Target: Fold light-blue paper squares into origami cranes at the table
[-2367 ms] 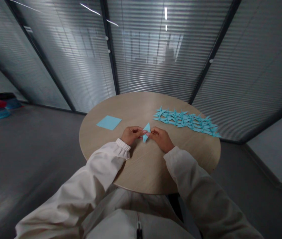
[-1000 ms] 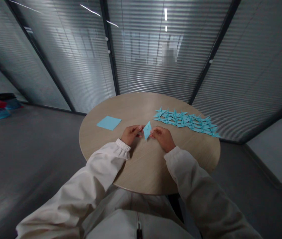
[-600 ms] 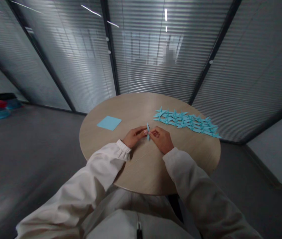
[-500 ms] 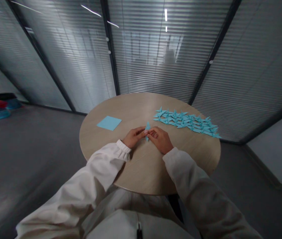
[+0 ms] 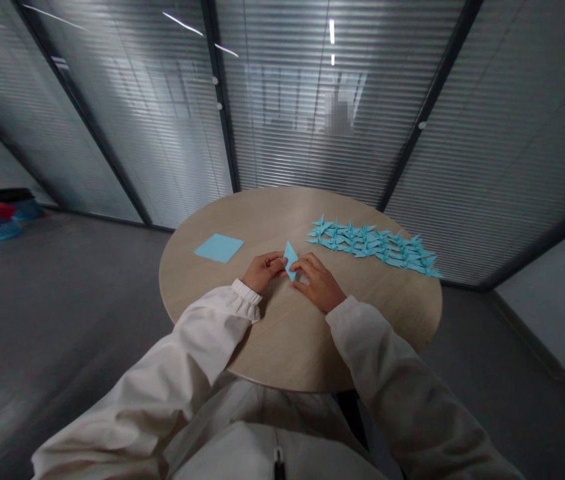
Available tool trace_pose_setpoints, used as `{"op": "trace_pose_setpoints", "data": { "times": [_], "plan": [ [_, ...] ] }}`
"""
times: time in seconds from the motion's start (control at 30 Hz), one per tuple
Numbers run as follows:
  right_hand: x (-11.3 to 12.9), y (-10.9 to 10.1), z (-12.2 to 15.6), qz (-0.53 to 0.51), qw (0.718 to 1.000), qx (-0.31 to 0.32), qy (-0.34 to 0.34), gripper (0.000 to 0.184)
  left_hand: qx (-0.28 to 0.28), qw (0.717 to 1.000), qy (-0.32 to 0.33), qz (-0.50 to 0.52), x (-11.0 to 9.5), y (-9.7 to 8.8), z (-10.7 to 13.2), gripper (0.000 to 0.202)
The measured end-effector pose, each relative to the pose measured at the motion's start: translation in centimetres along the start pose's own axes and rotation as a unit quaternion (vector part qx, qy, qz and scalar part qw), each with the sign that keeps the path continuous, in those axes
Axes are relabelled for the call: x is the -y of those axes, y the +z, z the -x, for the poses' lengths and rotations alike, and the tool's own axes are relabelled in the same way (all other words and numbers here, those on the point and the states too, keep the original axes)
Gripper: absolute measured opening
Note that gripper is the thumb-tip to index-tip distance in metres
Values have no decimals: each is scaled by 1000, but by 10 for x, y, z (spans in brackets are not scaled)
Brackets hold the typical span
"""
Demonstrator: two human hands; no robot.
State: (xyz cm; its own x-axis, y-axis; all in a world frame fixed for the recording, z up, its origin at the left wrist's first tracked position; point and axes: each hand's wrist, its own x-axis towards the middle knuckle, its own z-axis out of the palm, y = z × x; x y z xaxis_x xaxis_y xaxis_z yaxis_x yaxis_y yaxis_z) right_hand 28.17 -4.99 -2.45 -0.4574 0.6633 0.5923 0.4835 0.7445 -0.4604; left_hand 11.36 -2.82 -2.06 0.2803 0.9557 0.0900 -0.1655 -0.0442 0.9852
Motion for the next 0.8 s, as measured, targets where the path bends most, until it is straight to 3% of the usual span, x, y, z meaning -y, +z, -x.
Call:
{"op": "trace_pose_setpoints", "data": {
  "times": [0.33,0.8],
  "plan": [
    [-3,1,-1,-6,1000,-22,3,11,-23,999,6,-49,-1,-1,1,44],
    [0,-3,-3,-2,998,-57,35,15,10,995,-8,-96,-4,2,4,47]
  ]
}}
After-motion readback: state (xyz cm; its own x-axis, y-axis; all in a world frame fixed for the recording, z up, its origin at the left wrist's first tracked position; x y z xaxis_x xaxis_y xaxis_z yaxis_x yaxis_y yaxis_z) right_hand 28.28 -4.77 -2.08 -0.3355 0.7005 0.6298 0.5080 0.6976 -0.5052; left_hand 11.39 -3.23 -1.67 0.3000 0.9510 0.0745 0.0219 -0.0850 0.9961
